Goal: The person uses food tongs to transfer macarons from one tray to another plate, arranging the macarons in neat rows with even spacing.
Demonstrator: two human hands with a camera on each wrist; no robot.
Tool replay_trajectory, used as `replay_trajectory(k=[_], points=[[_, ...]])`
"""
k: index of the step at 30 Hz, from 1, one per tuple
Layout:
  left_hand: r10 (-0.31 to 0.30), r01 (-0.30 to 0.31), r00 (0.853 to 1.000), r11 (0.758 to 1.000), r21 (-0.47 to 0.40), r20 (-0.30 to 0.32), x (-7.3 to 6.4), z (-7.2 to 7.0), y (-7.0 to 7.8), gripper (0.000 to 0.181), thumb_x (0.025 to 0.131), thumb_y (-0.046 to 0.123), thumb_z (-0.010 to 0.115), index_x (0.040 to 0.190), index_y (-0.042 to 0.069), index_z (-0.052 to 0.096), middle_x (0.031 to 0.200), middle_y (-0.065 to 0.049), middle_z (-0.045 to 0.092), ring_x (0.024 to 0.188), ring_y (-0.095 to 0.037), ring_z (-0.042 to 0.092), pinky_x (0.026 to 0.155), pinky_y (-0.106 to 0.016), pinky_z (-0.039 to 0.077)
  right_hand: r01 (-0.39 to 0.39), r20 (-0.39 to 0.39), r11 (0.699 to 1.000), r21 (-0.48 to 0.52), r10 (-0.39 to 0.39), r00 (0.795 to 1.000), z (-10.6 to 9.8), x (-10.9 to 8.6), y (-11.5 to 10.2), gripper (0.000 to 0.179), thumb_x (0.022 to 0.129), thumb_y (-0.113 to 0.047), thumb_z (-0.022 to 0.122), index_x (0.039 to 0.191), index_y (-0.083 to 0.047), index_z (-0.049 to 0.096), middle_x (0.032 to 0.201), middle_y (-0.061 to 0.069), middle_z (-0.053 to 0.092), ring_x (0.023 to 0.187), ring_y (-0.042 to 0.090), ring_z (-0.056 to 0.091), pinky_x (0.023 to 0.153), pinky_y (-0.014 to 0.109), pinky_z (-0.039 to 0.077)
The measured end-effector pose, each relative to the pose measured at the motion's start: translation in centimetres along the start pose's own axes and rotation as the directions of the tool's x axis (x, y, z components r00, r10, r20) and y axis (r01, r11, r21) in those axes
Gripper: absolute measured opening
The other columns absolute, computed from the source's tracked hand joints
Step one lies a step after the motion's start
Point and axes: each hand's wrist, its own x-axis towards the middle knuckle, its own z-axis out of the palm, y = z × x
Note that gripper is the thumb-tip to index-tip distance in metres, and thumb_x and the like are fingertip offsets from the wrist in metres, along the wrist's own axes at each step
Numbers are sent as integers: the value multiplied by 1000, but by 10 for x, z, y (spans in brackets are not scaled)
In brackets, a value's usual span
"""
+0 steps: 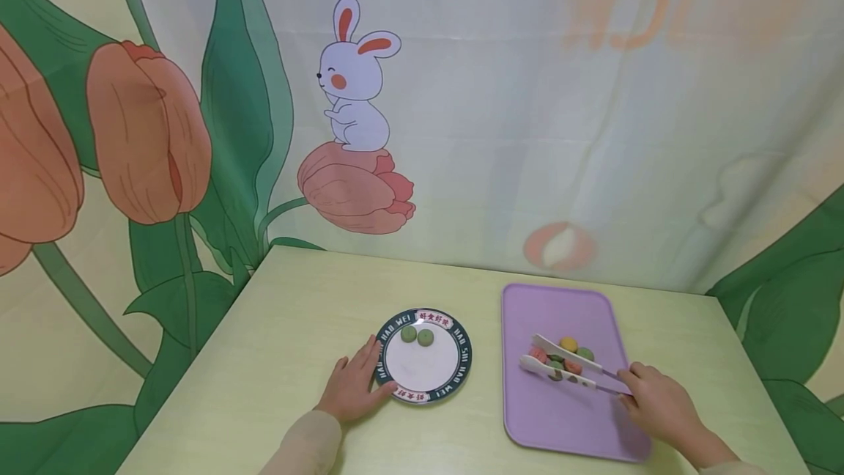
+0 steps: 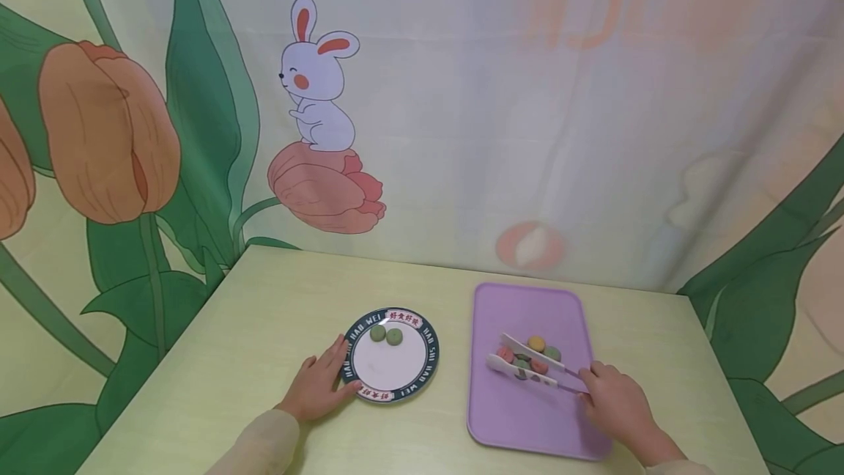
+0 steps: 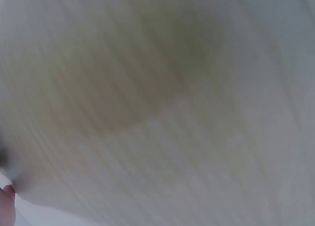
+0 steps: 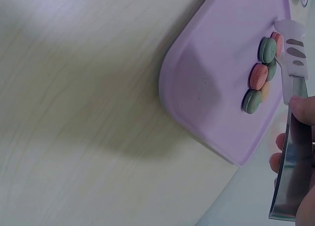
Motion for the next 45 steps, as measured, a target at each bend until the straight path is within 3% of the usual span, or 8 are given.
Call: replay_trajectory(k=[9,30,45], points=[[2,-2,1000,1000,3,-7,-1,-2,1,84,79,66,39,140,11,24,148,-3,19,132,-21,28,104,-50,24,-7,20,1000,-7,7,1000,0,0,-1,20,67,-16,71,81,-9,59,66,-3,43,55,10,37,43,23,27],[10,-10,1000,1000,-1,-8,0,-1,0,83,80,65,39,140,10,24,148,-5,20,132,-22,28,103,-50,24,23,-37,999,-27,-23,999,1,-3,0,19,64,-12,72,75,-11,57,64,-6,40,54,9,35,42,22,25],[13,-13,1000,1000,4,-10,0,1,-1,84,79,66,39,140,10,24,148,-4,19,132,-22,28,103,-50,25,10,-17,1000,-18,-11,1000,-3,-3,0,17,67,-12,71,79,-10,60,63,-5,38,54,9,32,43,21,24]])
